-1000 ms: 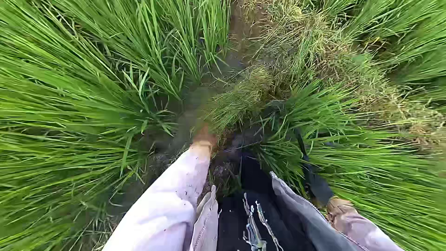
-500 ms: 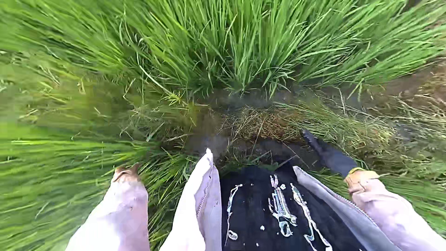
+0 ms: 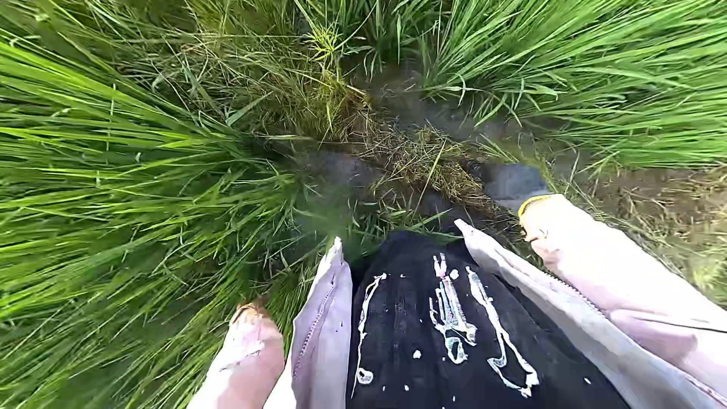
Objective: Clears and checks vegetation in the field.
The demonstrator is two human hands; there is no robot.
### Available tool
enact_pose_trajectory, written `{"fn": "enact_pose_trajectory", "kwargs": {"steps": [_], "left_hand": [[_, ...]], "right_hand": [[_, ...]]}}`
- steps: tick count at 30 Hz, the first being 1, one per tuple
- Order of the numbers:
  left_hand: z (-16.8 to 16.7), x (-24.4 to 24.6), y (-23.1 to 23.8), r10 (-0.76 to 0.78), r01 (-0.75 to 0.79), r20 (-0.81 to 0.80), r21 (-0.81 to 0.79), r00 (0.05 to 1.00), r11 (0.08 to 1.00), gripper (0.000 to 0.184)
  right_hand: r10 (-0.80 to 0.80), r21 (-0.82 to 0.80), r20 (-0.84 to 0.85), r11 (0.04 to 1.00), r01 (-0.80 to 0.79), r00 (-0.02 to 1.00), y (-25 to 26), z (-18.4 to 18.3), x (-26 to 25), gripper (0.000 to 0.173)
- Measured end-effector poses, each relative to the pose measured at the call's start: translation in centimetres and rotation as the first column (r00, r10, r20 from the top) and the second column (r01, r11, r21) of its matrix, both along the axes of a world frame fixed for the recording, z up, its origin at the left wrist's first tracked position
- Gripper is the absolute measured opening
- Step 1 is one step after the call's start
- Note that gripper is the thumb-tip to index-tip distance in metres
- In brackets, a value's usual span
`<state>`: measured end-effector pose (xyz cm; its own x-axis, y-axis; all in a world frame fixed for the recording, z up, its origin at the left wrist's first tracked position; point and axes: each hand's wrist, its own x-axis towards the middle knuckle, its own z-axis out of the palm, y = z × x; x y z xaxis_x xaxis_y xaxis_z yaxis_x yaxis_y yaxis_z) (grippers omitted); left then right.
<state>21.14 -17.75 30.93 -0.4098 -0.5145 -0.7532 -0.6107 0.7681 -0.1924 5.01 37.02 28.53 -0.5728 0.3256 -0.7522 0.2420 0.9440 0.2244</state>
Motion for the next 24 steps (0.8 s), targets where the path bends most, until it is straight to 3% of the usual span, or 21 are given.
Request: {"fn": "enact_pose_trajectory", "kwargs": {"steps": [1,2,5,8,9,12,16,19,24], "left_hand": [[-3.0,1.3,-1.9,-0.040,0.042,-0.149,0.014,0.988,0.999,0.044],[-4.3,0.7,-2.7,0.012,-0.001,-0.197,0.058,0.980,0.998,0.046],[-5.6,-3.4,-2.3,0.281,-0.230,-0.289,0.199,0.915,0.953,0.049],[-14.3,-2.5,-5.6,0.608,-0.438,-0.461,0.428,0.647,0.791,0.066],[-15.9,-2.9,-5.9,0.693,-0.504,-0.445,0.479,0.567,0.719,0.070],[-17.3,-3.1,-5.2,0.805,-0.630,-0.366,0.501,0.468,0.594,0.066],[-20.3,2.0,-5.4,0.868,-0.717,-0.298,0.490,0.397,0.496,0.064],[-19.9,4.9,-5.1,0.933,-0.795,-0.249,0.492,0.262,0.354,0.061],[-18.8,7.1,-6.0,0.958,-0.828,-0.251,0.500,0.141,0.253,0.056]], "right_hand": [[0.004,0.008,0.000,1.000,-0.004,1.000,-0.6,-0.4,-0.9,0.033],[0.009,0.022,-0.001,1.000,-0.009,1.000,-1.2,-0.7,-1.6,0.033],[0.046,0.076,0.044,0.996,-0.049,0.998,-3.8,-1.1,-3.3,0.034],[0.118,0.148,0.080,0.981,-0.129,0.990,-6.6,-2.2,-4.0,0.034],[0.137,0.157,0.087,0.976,-0.150,0.987,-7.4,-2.6,-4.1,0.034],[0.203,0.136,0.079,0.968,-0.213,0.976,-8.0,-3.5,-3.8,0.032],[0.230,0.123,0.139,0.961,-0.247,0.963,-8.4,-3.2,-5.6,0.042],[0.250,0.125,0.146,0.955,-0.268,0.957,-8.4,-3.0,-5.9,0.045],[0.263,0.167,0.151,0.943,-0.287,0.953,-9.3,-3.3,-5.4,0.046]]}}
